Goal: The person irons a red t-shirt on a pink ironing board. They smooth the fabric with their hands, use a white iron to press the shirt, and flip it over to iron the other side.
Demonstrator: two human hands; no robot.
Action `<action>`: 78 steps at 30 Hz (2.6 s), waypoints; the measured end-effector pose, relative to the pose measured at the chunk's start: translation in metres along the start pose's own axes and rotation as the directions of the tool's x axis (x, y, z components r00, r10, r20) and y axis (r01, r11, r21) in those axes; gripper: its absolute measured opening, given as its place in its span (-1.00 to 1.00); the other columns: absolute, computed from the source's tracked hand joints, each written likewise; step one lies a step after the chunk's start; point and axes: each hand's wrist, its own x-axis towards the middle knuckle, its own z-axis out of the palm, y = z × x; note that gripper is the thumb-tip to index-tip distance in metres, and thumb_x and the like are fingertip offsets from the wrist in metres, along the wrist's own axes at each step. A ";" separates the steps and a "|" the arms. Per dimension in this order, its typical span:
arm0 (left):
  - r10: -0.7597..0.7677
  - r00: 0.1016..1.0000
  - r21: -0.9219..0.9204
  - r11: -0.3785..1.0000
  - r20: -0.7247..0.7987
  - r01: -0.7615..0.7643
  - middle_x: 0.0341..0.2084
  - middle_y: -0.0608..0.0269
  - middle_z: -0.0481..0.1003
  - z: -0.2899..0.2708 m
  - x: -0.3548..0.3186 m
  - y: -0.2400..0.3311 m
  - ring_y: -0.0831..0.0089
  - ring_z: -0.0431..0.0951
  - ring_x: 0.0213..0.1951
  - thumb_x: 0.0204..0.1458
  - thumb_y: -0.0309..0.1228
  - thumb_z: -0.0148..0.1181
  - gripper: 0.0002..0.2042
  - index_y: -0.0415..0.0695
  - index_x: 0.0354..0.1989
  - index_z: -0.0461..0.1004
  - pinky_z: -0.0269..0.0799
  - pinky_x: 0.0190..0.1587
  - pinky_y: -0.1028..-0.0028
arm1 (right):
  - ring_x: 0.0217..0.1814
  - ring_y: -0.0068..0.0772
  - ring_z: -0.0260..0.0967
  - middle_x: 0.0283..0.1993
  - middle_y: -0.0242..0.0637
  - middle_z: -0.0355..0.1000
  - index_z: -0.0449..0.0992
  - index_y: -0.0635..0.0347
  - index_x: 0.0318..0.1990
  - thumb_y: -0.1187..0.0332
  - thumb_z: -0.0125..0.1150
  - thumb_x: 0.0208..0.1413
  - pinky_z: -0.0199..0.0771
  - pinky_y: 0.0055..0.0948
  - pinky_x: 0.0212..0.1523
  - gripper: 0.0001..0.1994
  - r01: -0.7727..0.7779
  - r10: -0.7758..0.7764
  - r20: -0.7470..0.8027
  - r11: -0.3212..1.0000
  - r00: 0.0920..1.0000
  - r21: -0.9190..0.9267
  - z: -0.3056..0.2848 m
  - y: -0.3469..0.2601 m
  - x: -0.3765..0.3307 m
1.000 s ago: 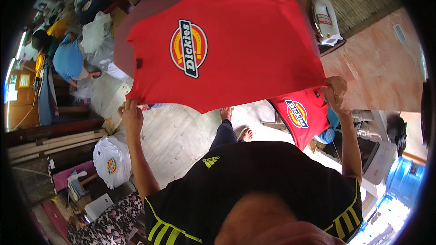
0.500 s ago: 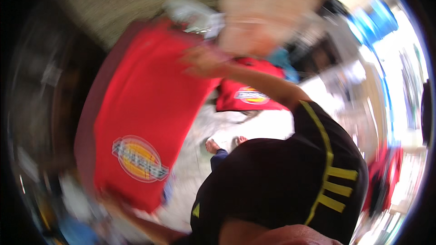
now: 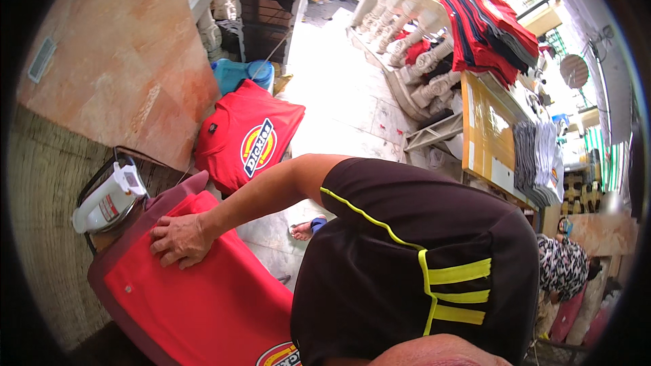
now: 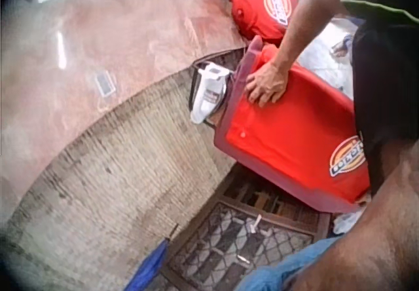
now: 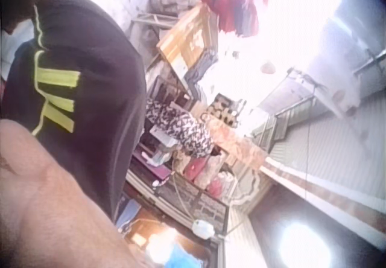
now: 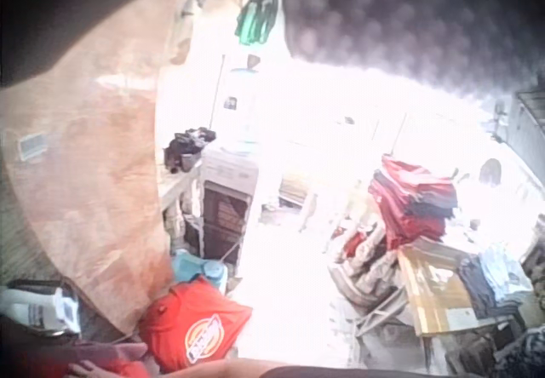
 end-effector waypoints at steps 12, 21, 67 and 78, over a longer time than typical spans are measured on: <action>-0.176 0.983 -0.105 0.980 -0.059 0.169 0.12 -0.21 0.42 -0.058 -0.015 -0.063 -0.08 0.50 0.02 0.26 0.04 -0.04 -0.39 -0.32 0.18 0.39 0.41 0.08 0.09 | 0.18 -0.05 0.25 0.08 -0.28 0.36 0.55 -0.10 -0.10 0.01 0.31 -0.07 0.29 0.09 0.03 -0.61 -0.016 0.015 0.023 0.999 1.000 0.041 -0.013 0.001 0.006; -0.415 0.881 -0.202 0.905 -0.228 0.375 -0.02 -0.18 0.51 -0.148 -0.073 -0.083 0.11 0.51 -0.07 0.20 0.09 0.06 -0.35 -0.40 0.07 0.44 0.41 0.01 0.19 | 0.09 -0.06 0.35 -0.01 -0.16 0.43 0.55 0.04 -0.02 0.21 0.27 0.05 0.37 -0.14 0.08 -0.67 0.022 -0.016 -0.055 0.992 0.998 0.124 0.029 0.043 0.094; 0.546 0.827 -0.063 0.828 -0.135 -0.557 0.03 0.10 0.42 0.130 0.198 0.293 -0.08 0.36 0.09 0.14 0.08 0.12 -0.58 0.09 0.02 0.55 0.32 0.02 -0.14 | -0.29 -0.12 0.46 -0.35 -0.08 0.43 0.49 0.35 -0.31 0.41 0.27 0.13 0.43 -0.24 -0.29 -0.84 -0.611 0.590 0.206 0.790 0.781 0.052 -0.088 0.039 -0.027; 0.473 0.863 -0.349 0.790 -0.177 -0.504 -0.31 0.05 0.60 0.119 0.211 0.311 0.04 0.58 -0.22 0.06 -0.25 0.24 -0.82 -0.08 -0.30 0.60 0.48 -0.12 0.16 | 0.00 0.00 0.41 -0.10 -0.09 0.46 0.53 0.24 -0.16 0.49 0.24 0.06 0.45 -0.17 -0.01 -0.83 -0.072 0.020 0.191 0.960 0.981 0.271 0.005 0.028 0.104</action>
